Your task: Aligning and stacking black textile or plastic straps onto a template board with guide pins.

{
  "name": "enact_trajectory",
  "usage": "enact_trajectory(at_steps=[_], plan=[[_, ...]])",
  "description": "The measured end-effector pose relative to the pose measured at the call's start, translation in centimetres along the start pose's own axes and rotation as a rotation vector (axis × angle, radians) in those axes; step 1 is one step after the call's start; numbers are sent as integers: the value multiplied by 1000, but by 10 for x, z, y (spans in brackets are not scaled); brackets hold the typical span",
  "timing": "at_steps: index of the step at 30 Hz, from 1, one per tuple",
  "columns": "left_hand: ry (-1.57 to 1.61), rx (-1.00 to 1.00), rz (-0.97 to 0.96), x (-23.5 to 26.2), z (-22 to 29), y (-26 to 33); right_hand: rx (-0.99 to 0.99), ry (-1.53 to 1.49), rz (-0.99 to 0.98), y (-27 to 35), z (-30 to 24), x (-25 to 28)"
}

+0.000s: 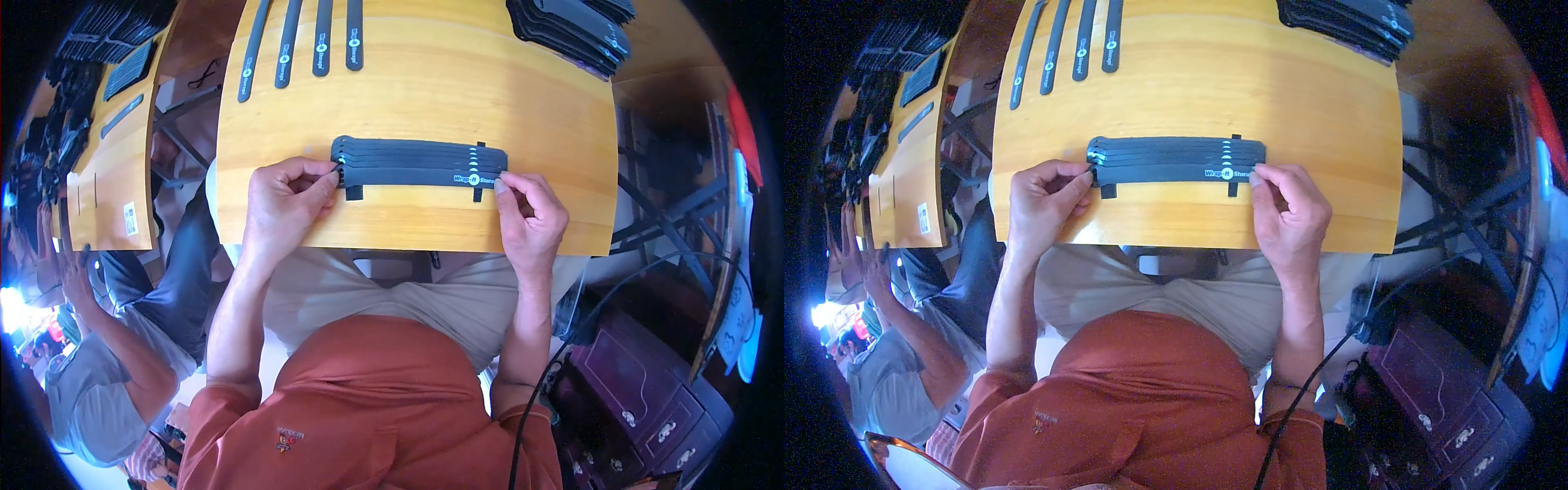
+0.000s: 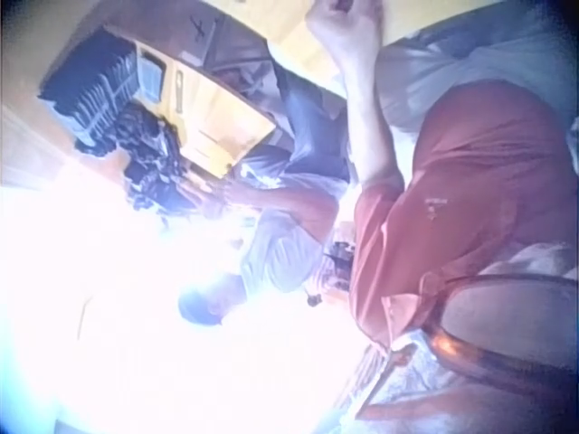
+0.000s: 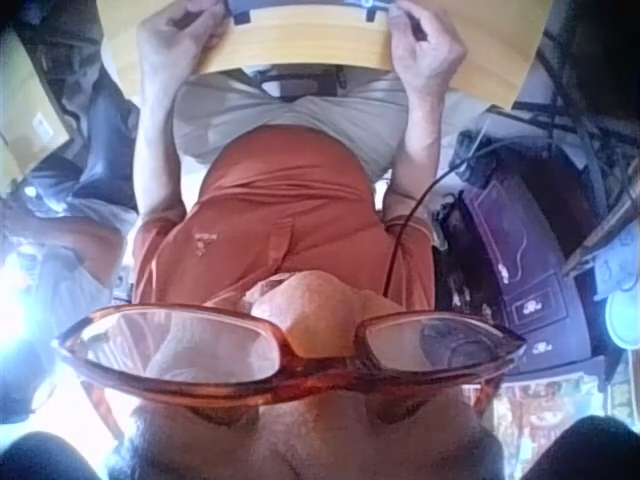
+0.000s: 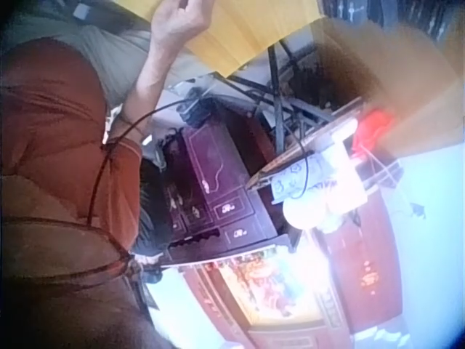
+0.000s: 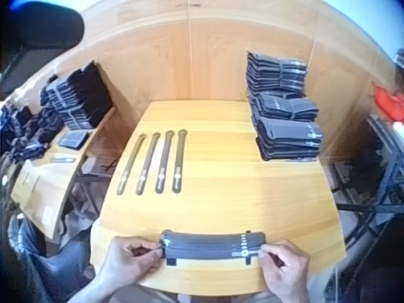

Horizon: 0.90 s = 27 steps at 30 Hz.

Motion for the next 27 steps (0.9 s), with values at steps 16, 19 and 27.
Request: enact_trajectory(at_steps=[16, 19, 27], plan=[[-28, -13, 4, 0, 3, 2, 8, 26, 0, 0, 0, -1], [-11, 9, 14, -1, 5, 3, 40, 43, 9, 0, 1, -1], [-22, -49, 9, 0, -3, 0, 20, 36, -1, 0, -2, 0]])
Point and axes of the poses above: each hand's wrist, its own y-axis away from the middle knuckle, its own x-axis out of the back of the hand, z = x × y, the point moved 1 cm from there along -y, towards the middle knuckle, and after that the axes turned 2 degrees about z, right-handed, at the moved point
